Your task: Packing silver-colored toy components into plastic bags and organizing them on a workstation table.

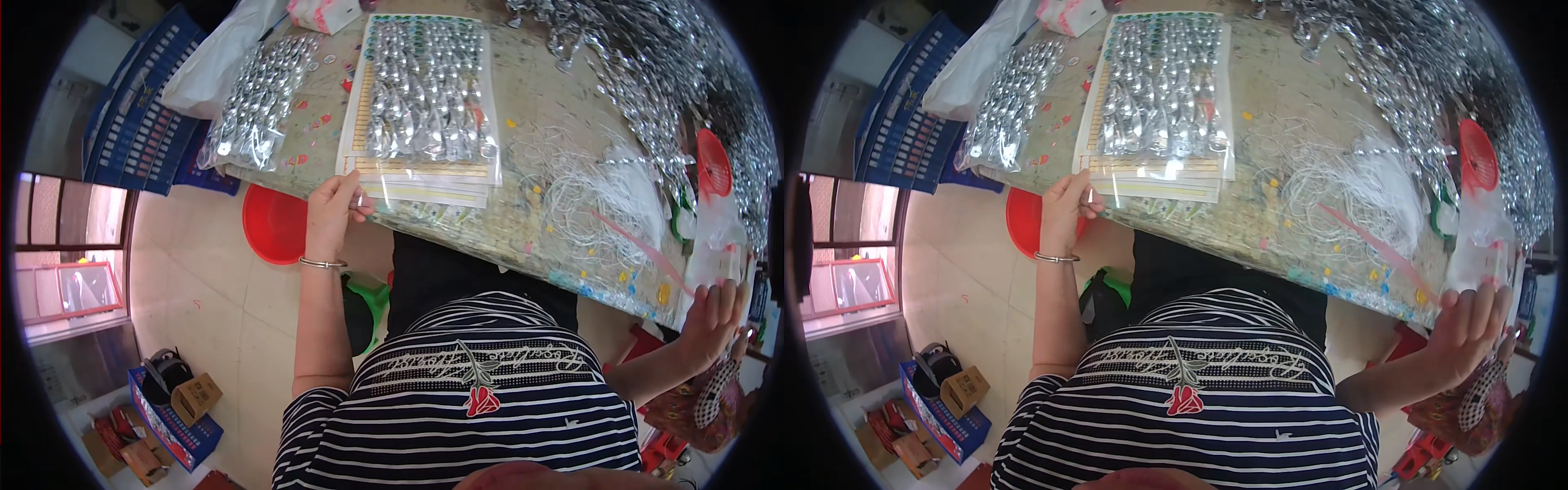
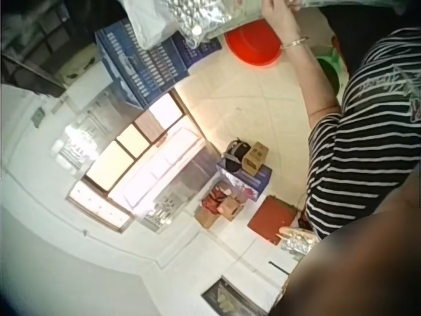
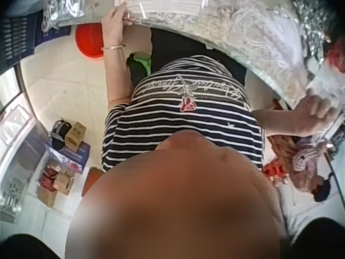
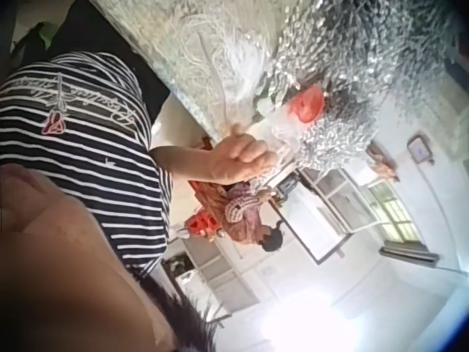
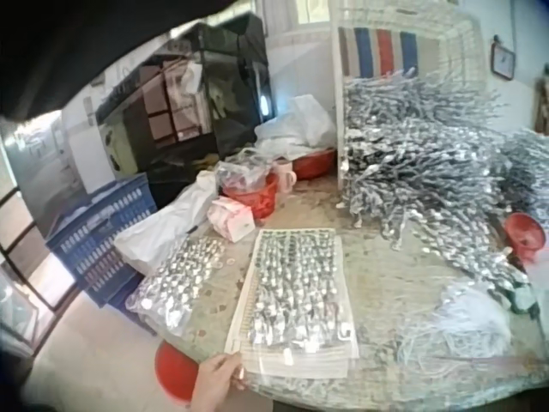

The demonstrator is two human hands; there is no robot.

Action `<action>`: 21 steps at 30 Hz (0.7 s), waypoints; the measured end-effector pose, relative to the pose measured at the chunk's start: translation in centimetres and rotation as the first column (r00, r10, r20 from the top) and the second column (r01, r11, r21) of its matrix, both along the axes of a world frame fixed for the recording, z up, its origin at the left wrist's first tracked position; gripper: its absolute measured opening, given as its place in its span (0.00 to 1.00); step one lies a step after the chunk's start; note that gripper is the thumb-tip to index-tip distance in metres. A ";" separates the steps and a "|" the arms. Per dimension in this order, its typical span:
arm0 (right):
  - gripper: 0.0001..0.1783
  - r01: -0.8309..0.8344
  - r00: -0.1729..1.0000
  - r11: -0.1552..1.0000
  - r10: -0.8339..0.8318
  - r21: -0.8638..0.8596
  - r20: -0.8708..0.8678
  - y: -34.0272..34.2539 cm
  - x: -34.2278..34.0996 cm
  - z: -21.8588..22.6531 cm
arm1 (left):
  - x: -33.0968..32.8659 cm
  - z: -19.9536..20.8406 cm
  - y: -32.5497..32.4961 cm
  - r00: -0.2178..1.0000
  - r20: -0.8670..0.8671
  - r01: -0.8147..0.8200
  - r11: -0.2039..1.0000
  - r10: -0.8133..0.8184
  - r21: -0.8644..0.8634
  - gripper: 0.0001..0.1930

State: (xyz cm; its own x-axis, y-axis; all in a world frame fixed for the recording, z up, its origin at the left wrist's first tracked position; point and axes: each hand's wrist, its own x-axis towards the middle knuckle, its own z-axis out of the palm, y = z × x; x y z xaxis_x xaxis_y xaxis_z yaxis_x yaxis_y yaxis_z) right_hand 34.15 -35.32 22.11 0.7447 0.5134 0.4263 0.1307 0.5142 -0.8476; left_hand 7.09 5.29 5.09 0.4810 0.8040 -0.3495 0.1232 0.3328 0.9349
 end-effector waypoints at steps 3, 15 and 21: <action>0.14 -0.004 0.998 0.974 -0.010 -0.228 -0.060 -0.1 -0.4 -1.5 | 0.4 0.2 -0.2 0.998 -0.055 0.022 0.996 -0.017 0.082 0.16; 0.22 0.305 0.674 0.584 0.425 -0.752 0.604 14.9 -2.6 -11.7 | -1.1 -1.7 0.2 0.949 -0.302 0.239 0.426 0.087 0.873 0.17; 0.20 0.297 0.576 0.580 0.524 -0.758 0.627 19.7 -3.0 -14.0 | -1.2 -1.9 1.4 0.954 -0.300 0.296 0.133 0.015 0.946 0.19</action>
